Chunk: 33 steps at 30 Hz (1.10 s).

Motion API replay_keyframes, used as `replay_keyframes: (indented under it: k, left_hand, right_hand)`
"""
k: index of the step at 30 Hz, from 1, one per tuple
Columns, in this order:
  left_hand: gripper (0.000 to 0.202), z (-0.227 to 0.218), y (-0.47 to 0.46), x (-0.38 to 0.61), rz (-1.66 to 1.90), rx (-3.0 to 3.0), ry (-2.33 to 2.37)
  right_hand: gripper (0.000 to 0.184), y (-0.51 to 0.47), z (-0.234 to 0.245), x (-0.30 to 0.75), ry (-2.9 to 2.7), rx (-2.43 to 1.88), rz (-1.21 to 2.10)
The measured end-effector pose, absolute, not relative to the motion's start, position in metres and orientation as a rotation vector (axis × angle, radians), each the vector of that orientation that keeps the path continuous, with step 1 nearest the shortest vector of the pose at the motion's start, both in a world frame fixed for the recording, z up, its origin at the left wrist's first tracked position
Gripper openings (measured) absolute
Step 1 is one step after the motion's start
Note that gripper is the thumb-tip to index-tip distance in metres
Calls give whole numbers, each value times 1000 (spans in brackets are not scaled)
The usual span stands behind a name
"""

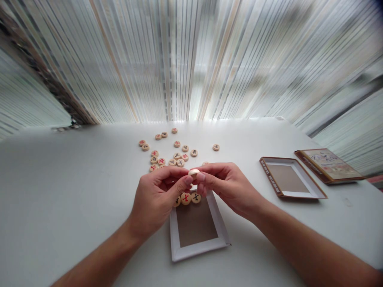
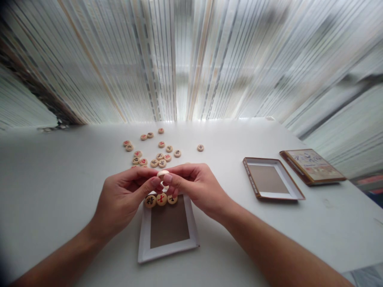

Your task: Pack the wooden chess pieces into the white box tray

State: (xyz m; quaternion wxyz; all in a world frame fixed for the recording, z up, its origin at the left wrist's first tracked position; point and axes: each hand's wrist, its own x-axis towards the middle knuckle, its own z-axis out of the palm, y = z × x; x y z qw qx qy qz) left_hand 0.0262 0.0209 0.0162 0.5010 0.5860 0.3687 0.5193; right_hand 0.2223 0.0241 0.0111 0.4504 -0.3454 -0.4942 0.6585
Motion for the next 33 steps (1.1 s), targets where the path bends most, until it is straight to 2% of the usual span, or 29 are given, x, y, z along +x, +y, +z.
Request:
replay_keyframes:
  k: [2, 6, 9, 17, 24, 29, 33]
  left_hand:
    - [12, 16, 20, 26, 1259, 1411, 895]
    - [27, 13, 19, 26, 1253, 1425, 881]
    - [30, 12, 19, 26, 1238, 1430, 827]
    - [28, 13, 19, 25, 1202, 1387, 843]
    - [22, 12, 19, 23, 1164, 1536, 856]
    - [18, 9, 17, 22, 1166, 1779, 867]
    - [19, 10, 18, 20, 1149, 1734, 889]
  right_hand:
    - [24, 25, 11, 223, -1234, -850, 1613]
    - [33, 26, 12, 223, -1179, -837, 1691]
    - [38, 27, 13, 223, -1131, -846, 1765]
    - [41, 27, 14, 222, -1048, -829, 1856]
    - [29, 24, 13, 221, -1120, -853, 1782]
    - [29, 23, 10, 222, -1134, -889, 1760]
    - [30, 25, 13, 222, -1100, -857, 1806]
